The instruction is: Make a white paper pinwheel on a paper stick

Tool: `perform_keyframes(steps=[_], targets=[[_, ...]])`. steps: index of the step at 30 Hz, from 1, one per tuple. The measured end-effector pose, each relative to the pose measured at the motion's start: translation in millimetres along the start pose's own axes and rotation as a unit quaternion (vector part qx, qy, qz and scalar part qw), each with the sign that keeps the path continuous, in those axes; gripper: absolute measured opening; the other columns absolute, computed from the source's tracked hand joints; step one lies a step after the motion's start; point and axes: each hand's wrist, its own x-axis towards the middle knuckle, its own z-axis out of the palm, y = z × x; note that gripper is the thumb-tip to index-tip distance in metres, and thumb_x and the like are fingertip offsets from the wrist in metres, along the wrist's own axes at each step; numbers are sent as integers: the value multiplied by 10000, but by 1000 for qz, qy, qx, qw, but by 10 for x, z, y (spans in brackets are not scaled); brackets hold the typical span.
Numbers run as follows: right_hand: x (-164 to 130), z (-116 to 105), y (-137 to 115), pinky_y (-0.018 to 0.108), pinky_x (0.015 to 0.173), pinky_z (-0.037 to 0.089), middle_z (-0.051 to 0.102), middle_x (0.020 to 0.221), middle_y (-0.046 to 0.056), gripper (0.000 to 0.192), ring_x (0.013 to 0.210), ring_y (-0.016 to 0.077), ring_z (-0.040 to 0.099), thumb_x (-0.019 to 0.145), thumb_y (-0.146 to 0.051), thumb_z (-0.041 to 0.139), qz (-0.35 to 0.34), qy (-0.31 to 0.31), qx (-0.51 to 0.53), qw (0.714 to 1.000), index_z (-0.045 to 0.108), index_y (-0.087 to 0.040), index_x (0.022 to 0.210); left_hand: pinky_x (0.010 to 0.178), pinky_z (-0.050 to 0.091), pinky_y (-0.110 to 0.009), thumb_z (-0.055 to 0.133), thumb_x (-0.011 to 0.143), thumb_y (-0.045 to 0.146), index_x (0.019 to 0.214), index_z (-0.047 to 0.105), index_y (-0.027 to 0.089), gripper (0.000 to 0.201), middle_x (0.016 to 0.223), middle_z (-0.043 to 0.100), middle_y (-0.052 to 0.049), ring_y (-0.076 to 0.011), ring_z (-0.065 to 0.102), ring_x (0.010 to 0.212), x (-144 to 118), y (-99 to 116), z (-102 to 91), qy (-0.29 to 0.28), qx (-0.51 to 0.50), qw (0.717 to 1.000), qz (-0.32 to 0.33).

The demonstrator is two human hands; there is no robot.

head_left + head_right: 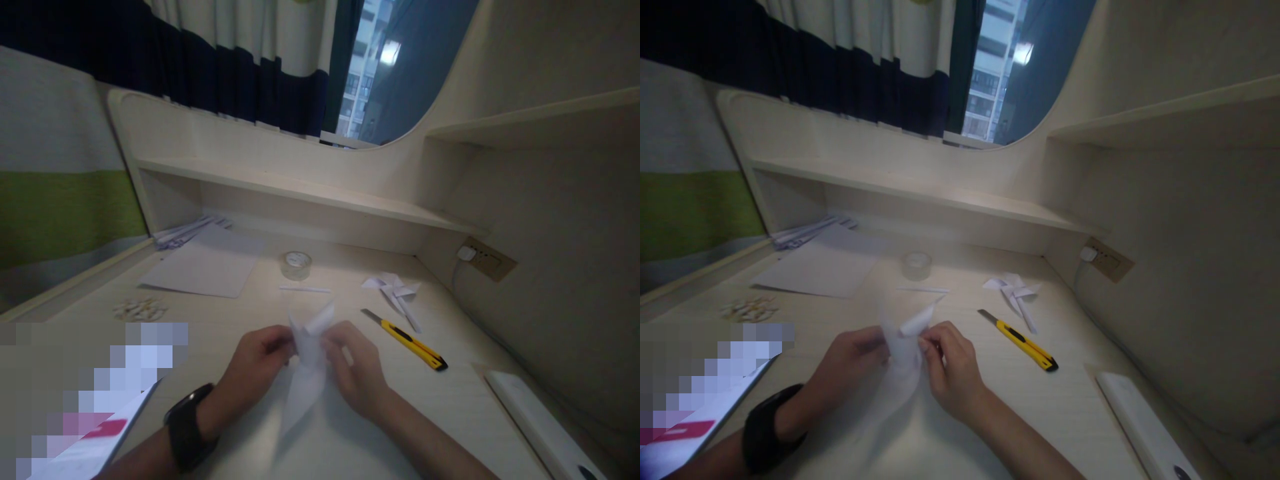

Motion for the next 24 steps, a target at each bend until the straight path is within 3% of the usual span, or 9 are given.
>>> perform_keyframes(steps=[5,10,15,24], targets=[[-7,16,-37,252,612,437,574,740,22,121,681,134,539,899,-164,465,-3,19,3,1000,550,-186,815,597,465,-245,553,758,249,725,679,163,156,682,683,-16,-172,614,648,33,30,-15,-38,-2,999,21],[-16,27,-49,249,618,449,594,768,30,103,694,136,551,900,-173,472,-16,-1,3,1000,562,-184,852,646,475,-263,555,783,250,749,660,169,136,742,690,-23,-179,620,701,34,-1,-14,-70,7,996,63],[-2,20,-55,246,611,457,612,755,32,104,678,135,560,892,-172,490,-26,-8,-20,999,586,-181,852,670,470,-253,544,784,173,752,668,178,128,743,680,-17,-169,628,707,9,-122,-22,-56,70,990,109],[-38,0,-43,274,645,515,688,863,83,205,759,164,636,876,-119,438,-126,-9,-110,986,632,-184,897,713,487,-272,537,843,232,793,682,162,168,813,690,-62,-170,628,758,-12,-199,-23,-42,86,978,185]])
